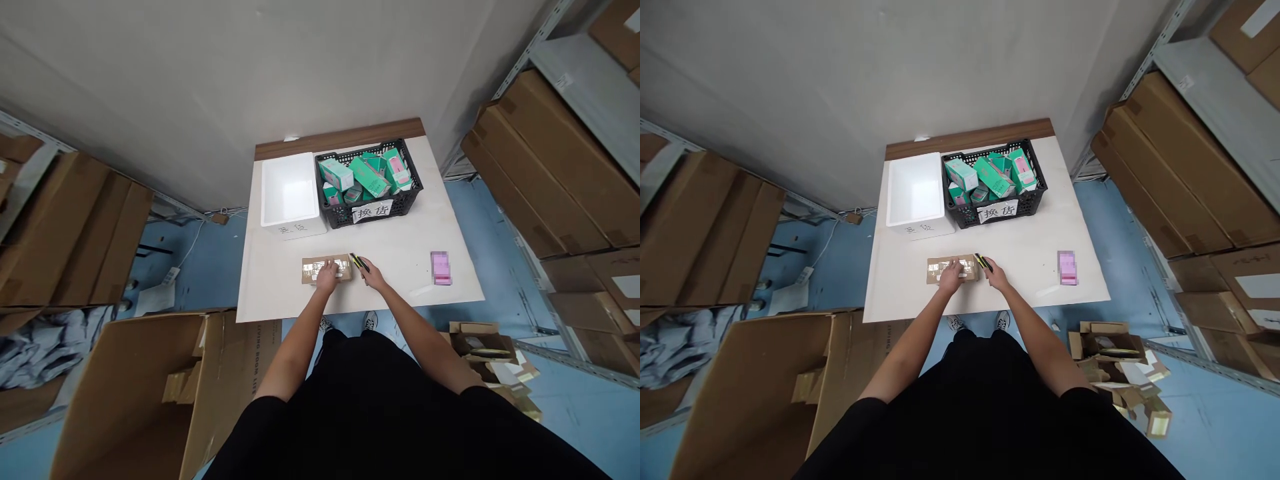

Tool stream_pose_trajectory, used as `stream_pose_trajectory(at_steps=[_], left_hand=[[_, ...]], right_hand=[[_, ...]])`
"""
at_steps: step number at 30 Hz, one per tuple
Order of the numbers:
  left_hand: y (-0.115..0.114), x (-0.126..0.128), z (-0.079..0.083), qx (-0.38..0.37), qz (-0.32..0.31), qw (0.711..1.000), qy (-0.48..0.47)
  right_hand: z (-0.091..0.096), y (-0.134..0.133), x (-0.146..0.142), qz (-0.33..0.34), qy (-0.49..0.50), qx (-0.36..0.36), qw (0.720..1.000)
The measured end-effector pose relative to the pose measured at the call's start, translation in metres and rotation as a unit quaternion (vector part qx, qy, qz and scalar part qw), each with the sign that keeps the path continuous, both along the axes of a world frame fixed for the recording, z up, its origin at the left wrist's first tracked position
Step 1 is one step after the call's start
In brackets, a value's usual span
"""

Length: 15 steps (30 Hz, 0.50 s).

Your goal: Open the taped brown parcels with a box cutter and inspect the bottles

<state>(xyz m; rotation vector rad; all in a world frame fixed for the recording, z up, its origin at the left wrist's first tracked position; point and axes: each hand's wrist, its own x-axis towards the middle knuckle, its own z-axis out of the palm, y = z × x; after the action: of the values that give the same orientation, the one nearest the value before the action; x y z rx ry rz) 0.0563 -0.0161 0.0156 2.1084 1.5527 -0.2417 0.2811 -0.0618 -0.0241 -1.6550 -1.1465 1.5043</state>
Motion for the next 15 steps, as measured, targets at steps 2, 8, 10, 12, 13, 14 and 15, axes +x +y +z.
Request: stream_pose_trajectory(at_steps=[2, 8, 10, 12, 13, 14, 15], left_hand=[[0.005, 0.0, -0.001, -0.013, 0.014, 1.0, -0.005], [0.013, 0.002, -0.002, -0.05, 0.053, 0.997, 0.004], [0.012, 0.001, -0.003, -0.047, 0.055, 0.997, 0.007], [0.012, 0.0, -0.005, -0.045, 0.049, 0.998, 0.008], [0.012, 0.0, -0.006, -0.045, 0.047, 0.998, 0.01], [0.012, 0.0, -0.007, -0.047, 0.047, 0.998, 0.014], [0.013, 0.0, -0.008, -0.048, 0.048, 0.998, 0.019]], right_hand=[[0.003, -0.001, -0.004, 0.003, 0.028, -0.012, 1.0], [0.01, -0.009, -0.018, -0.008, 0.045, -0.044, 0.998], [0.012, -0.013, -0.018, -0.007, 0.035, -0.045, 0.998], [0.016, -0.017, -0.017, 0.002, 0.015, -0.041, 0.999], [0.018, -0.019, -0.016, 0.009, 0.005, -0.039, 0.999], [0.02, -0.021, -0.014, 0.018, -0.004, -0.039, 0.999], [0.022, -0.023, -0.013, 0.026, -0.012, -0.041, 0.999]])
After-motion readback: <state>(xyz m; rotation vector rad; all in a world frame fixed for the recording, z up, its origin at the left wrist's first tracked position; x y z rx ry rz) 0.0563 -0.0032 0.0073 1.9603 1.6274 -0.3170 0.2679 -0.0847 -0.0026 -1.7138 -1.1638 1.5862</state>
